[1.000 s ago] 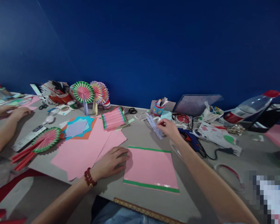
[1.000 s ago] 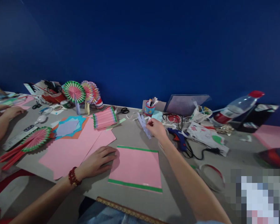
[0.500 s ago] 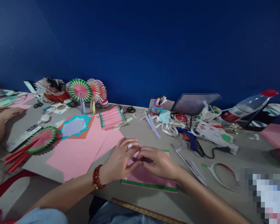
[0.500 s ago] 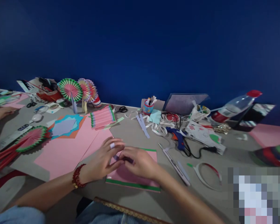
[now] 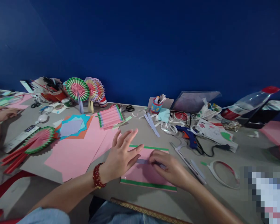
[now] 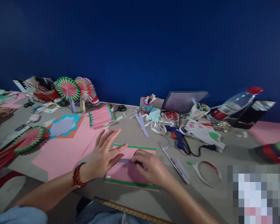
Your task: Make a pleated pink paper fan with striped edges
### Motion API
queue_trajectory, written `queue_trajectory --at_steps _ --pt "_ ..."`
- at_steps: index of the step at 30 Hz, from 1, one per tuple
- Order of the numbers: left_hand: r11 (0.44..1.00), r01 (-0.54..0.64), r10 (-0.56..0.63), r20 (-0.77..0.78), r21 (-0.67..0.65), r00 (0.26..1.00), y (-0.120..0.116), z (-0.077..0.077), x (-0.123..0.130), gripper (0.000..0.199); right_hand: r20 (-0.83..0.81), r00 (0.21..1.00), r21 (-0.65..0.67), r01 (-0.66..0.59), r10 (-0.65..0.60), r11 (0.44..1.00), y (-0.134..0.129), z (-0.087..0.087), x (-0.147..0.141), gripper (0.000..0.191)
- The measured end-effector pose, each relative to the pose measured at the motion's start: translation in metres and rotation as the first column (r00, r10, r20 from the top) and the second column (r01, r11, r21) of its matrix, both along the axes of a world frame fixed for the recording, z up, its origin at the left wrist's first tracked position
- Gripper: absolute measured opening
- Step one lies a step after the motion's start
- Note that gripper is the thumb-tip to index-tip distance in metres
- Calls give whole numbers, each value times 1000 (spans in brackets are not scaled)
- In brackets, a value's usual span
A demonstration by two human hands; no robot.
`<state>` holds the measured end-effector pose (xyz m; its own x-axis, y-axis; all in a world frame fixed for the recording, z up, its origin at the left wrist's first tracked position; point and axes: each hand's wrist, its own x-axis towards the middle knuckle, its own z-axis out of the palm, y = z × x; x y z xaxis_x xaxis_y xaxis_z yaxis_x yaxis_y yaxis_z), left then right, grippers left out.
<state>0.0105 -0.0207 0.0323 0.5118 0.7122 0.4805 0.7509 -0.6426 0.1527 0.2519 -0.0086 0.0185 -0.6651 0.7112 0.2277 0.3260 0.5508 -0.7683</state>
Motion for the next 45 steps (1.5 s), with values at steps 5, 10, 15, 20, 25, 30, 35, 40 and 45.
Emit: queue_trajectory --at_steps 5,10,15,20,25,30,35,40,45 --pt "974 161 -150 81 -160 985 -8 3 2 45 -35 998 3 -57 57 998 -10 10 -8 22" --pt "753 294 -148 284 -588 947 -13 -2 13 40 -48 997 65 -51 55 997 -18 7 -14 20" --pt "731 288 -101 320 -618 942 -12 -6 15 29 -106 994 55 -11 17 998 -20 -3 -12 22" --pt "768 212 -105 208 -604 972 -10 -10 14 16 -119 992 150 56 -38 987 -20 -10 -11 25" --pt "793 157 -105 121 -588 987 -11 -12 11 17 -44 995 281 97 -88 955 -22 -19 -6 24" --pt "816 132 -114 68 -563 991 -12 -16 10 15 -9 997 334 78 -79 939 -17 -25 -2 26" --pt "824 131 -111 70 -552 991 -10 -17 7 15 11 997 359 70 -80 931 -12 -34 0 25" --pt "823 139 -108 88 -550 990 -6 -17 2 16 44 992 355 95 -118 930 -11 -43 2 25" --pt "808 123 -90 86 -576 992 -2 -19 2 16 86 988 437 80 -130 896 -4 -51 12 29"
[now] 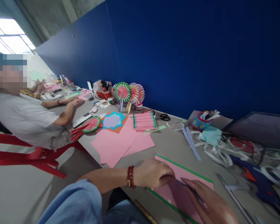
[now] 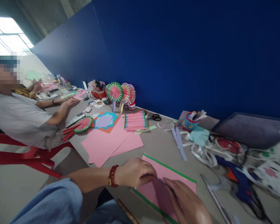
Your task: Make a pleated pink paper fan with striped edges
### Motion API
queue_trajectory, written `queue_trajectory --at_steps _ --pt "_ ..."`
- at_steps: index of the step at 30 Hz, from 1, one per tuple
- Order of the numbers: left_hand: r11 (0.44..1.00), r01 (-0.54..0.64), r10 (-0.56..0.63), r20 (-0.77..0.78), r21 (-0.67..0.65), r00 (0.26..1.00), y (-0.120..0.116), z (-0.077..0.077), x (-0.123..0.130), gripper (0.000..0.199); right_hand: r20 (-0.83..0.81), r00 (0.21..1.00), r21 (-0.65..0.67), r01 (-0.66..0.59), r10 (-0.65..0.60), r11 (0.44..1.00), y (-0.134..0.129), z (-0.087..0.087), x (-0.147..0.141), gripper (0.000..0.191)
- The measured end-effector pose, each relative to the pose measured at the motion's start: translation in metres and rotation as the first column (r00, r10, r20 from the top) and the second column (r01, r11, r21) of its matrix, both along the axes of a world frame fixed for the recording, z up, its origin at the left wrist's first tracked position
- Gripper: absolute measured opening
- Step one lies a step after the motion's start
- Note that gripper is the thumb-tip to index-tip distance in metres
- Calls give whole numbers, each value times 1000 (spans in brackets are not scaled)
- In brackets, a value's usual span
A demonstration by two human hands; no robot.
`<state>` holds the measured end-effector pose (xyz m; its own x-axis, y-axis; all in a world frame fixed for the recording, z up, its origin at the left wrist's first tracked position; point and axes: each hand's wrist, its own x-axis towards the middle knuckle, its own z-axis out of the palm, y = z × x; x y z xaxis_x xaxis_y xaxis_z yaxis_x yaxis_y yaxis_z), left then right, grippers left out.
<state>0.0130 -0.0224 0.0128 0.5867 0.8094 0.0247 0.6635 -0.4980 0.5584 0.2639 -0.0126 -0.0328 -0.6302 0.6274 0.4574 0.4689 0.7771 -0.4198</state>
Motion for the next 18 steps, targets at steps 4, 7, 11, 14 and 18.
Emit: queue_trajectory --at_steps 4,7,11,14,18 --pt "1000 -1 0 66 12 998 7 -2 -1 19 68 998 13 3 -3 1000 9 -1 13 26" --pt "1000 -1 1 120 0 993 12 -1 -4 20 74 996 23 37 -39 999 12 1 19 23" --pt "999 -11 16 161 -35 987 17 4 -9 22 -5 997 49 74 -74 996 12 7 19 24" --pt "997 -51 61 206 -52 977 19 5 -13 23 -43 996 64 86 -83 994 12 12 17 25" --pt "983 -108 145 264 -151 953 19 2 -19 21 -39 997 68 70 -67 995 12 13 15 23"
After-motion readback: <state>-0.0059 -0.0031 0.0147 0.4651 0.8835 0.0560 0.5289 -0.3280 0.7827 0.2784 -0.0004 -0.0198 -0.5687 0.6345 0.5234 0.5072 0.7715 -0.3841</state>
